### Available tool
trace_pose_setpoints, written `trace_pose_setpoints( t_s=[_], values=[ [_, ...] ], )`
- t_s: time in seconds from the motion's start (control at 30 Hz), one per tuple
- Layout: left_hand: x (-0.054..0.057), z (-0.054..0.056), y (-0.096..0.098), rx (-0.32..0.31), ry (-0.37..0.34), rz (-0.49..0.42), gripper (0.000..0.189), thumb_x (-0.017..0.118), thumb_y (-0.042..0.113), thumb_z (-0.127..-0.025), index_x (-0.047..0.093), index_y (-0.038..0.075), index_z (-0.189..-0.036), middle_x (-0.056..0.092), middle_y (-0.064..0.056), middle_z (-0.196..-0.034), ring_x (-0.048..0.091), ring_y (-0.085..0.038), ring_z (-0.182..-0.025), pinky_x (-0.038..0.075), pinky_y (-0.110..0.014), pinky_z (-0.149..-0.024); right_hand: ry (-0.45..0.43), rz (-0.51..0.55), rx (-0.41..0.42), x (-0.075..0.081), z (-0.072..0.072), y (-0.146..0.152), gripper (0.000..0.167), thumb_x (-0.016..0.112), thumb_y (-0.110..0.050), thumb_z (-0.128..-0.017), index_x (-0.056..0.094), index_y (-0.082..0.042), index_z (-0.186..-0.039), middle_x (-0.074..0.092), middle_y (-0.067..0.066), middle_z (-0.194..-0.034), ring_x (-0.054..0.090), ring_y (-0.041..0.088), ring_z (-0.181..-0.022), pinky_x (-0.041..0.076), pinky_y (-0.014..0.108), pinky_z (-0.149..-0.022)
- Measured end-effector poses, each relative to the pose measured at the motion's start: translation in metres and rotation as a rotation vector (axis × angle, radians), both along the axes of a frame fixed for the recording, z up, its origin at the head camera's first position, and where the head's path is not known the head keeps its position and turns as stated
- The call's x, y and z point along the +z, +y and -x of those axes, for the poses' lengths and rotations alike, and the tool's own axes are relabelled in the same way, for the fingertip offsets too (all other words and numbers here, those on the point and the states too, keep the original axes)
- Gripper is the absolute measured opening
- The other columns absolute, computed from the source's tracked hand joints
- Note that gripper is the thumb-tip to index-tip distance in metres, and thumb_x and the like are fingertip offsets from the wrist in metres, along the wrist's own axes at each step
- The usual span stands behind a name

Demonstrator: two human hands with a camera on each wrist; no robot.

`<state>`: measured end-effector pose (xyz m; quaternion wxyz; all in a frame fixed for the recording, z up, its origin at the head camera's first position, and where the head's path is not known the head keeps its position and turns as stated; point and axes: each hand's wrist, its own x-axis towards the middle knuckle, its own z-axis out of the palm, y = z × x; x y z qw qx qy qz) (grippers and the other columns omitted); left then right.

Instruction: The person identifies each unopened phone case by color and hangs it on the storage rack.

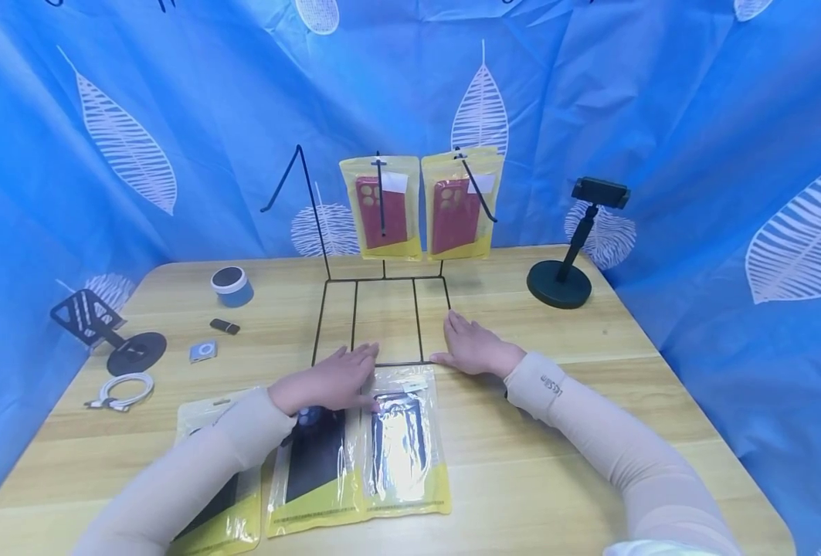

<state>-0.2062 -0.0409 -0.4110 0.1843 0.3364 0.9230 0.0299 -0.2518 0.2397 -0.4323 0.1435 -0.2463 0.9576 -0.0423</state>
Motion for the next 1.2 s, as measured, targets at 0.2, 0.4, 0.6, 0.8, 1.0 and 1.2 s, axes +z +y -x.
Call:
trace_pose_setpoints(
  t_s=[0.2,0.4,0.6,0.8,1.0,1.2],
  values=[
    [0.005,0.008,0.005,0.05,-0.016,0.063,0.073,0.069,0.062,-0.083,0.056,0.002,-0.122,0.014,-0.02,-0.165,0.017,-0.036,-0.153,0.015,-0.056,-0.124,-0.007,0.0,0.008,0.0,0.0,-0.001,0.088,0.041,-0.055,-0.102,0.016,0.013,-0.153,0.008,0.032,-0.161,0.012,0.044,-0.151,0.021,0.058,-0.121],
    [0.006,0.014,0.008,0.069,-0.048,0.085,0.068,0.07,0.066,-0.079,0.068,0.004,-0.107,0.015,-0.022,-0.164,0.013,-0.037,-0.153,0.01,-0.055,-0.125,0.007,0.0,0.0,-0.001,0.0,0.0,0.087,0.043,-0.054,-0.102,0.017,0.012,-0.153,0.009,0.031,-0.162,0.014,0.043,-0.151,0.022,0.056,-0.121],
    [0.007,0.017,0.006,0.013,-0.094,0.101,0.051,0.068,0.061,-0.082,0.069,0.013,-0.064,0.014,-0.022,-0.164,0.005,-0.035,-0.155,0.006,-0.054,-0.125,0.01,-0.003,0.007,0.0,0.0,-0.002,0.088,0.043,-0.055,-0.102,0.018,0.013,-0.152,0.011,0.033,-0.161,0.015,0.044,-0.151,0.024,0.058,-0.12],
    [0.008,0.019,0.002,-0.027,-0.092,0.021,0.04,0.068,0.049,-0.088,0.07,0.01,-0.079,0.017,-0.02,-0.164,0.004,-0.033,-0.155,0.005,-0.055,-0.125,0.002,0.004,0.0,0.001,0.0,-0.002,0.087,0.044,-0.053,-0.102,0.017,0.013,-0.152,0.01,0.033,-0.161,0.015,0.043,-0.151,0.024,0.056,-0.12],
    [0.008,0.024,-0.004,-0.03,-0.025,-0.15,0.032,0.064,0.028,-0.097,0.068,0.005,-0.119,0.038,-0.013,-0.158,0.023,-0.033,-0.152,0.016,-0.057,-0.123,0.025,-0.006,0.018,0.0,0.001,-0.001,0.082,0.046,-0.046,-0.103,0.018,0.014,-0.152,0.012,0.033,-0.161,0.018,0.044,-0.15,0.025,0.055,-0.121],
    [0.019,0.022,-0.007,0.101,-0.04,-0.419,0.027,0.056,0.027,-0.102,0.07,0.005,-0.107,0.071,-0.008,-0.111,0.068,-0.023,-0.097,0.054,-0.04,-0.092,0.01,-0.009,0.03,0.0,0.0,0.001,0.071,0.046,-0.03,-0.105,0.018,0.015,-0.151,0.01,0.034,-0.161,0.017,0.044,-0.15,0.025,0.057,-0.12]
  ],
)
